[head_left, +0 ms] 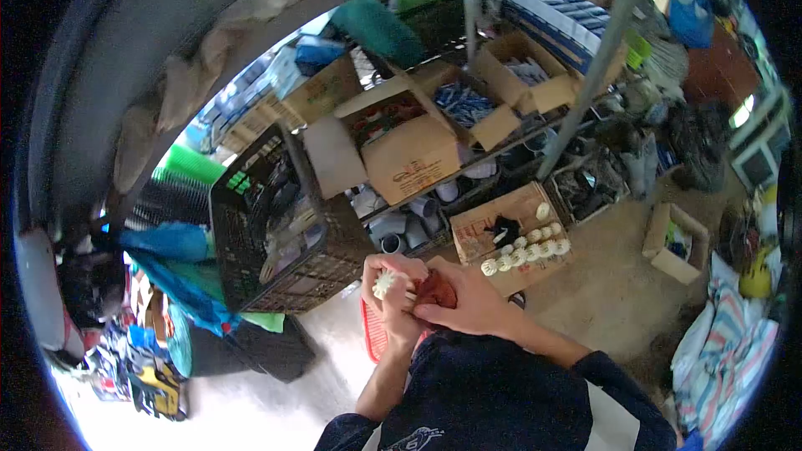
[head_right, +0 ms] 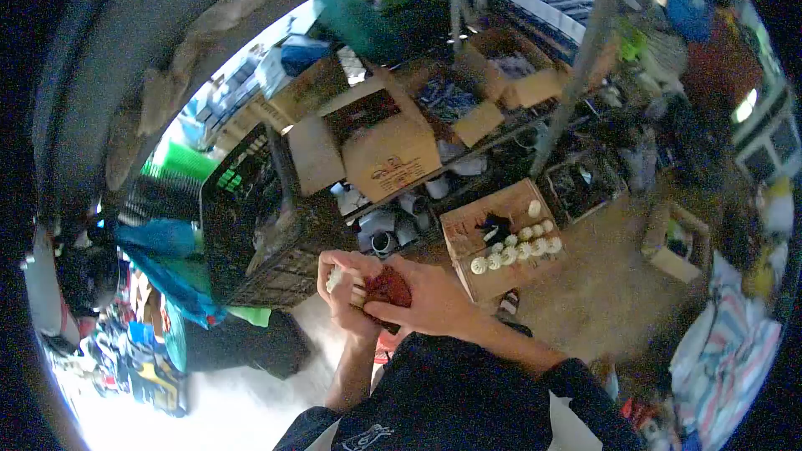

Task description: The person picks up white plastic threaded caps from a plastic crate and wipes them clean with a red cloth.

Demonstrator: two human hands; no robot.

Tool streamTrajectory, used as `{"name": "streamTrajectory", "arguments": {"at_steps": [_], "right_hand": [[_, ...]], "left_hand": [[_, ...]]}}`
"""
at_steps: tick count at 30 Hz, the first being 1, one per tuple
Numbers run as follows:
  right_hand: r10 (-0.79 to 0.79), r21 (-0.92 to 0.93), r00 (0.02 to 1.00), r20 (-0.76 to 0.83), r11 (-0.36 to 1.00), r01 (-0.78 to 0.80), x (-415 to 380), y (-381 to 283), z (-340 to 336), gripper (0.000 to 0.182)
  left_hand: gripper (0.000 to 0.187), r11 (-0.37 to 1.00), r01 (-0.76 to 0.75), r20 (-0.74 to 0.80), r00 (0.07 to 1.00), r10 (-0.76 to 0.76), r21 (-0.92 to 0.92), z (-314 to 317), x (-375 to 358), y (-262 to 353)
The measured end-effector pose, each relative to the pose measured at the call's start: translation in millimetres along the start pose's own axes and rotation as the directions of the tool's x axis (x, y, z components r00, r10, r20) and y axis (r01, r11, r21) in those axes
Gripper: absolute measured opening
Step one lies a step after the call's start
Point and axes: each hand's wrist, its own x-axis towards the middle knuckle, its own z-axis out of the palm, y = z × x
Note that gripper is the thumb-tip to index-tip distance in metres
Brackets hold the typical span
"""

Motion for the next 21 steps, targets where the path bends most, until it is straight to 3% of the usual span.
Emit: {"name": "streamTrajectory", "arguments": {"at_steps": [2, 3, 4, 7, 10, 13, 14, 17, 18, 21], "right_hand": [[0.068, 0.053, 0.993, 0.092, 0.996, -0.073, 1.2, 0.0, -23.7, 0.062], [0.099, 0.083, 0.985, 0.141, 0.990, -0.111, -0.1, 1.2, -31.8, 0.063], [0.142, 0.225, 0.956, 0.258, 0.953, -0.202, -1.7, 4.0, -39.4, 0.069], [-0.010, 0.350, 0.967, 0.254, 0.933, -0.082, -13.0, 17.6, -47.5, 0.068], [0.113, 0.356, 0.969, 0.218, 0.916, -0.187, -17.6, 14.3, -52.5, 0.069], [0.096, -0.038, 0.975, -0.202, 0.994, -0.106, -24.0, 19.2, -35.0, 0.071], [-0.139, -0.274, 0.933, -0.333, 0.961, 0.046, -22.3, 29.3, -28.6, 0.071], [-0.010, -0.221, 0.963, -0.269, 0.974, -0.052, -26.6, 17.4, -29.6, 0.072], [0.032, -0.142, 0.982, -0.185, 0.988, -0.059, -26.7, 13.3, -34.2, 0.068], [0.101, 0.150, 0.989, 0.103, 0.982, -0.116, -27.6, 12.5, -50.4, 0.061]], "left_hand": [[0.022, 0.973, 0.073, 0.060, 0.996, -0.062, -0.217, 10.8, 6.8, -7.9], [0.022, 0.975, 0.098, 0.065, 0.994, -0.086, -0.202, 14.7, 8.9, -10.0], [0.022, 0.975, 0.116, 0.072, 0.992, -0.104, -0.188, 18.9, 13.3, -12.3], [0.022, 0.977, 0.183, 0.053, 0.983, -0.178, -0.112, 31.2, 18.0, -16.7], [0.020, 0.978, 0.198, -0.055, 0.979, -0.194, 0.063, 51.7, 20.3, -11.3], [0.011, 0.949, 0.262, -0.088, 0.964, -0.250, 0.175, 44.7, 34.1, -5.0], [0.019, 0.954, 0.300, -0.058, 0.952, -0.301, -0.027, 36.5, 37.3, -5.8], [0.028, 0.940, 0.265, 0.155, 0.960, -0.235, -0.213, 21.1, 39.3, -14.4], [0.037, 0.972, 0.222, 0.217, 0.955, -0.202, -0.075, 25.8, 38.6, -11.9], [0.037, 0.857, 0.410, 0.598, 0.786, -0.157, -0.313, 18.5, 47.9, -15.1]]}}
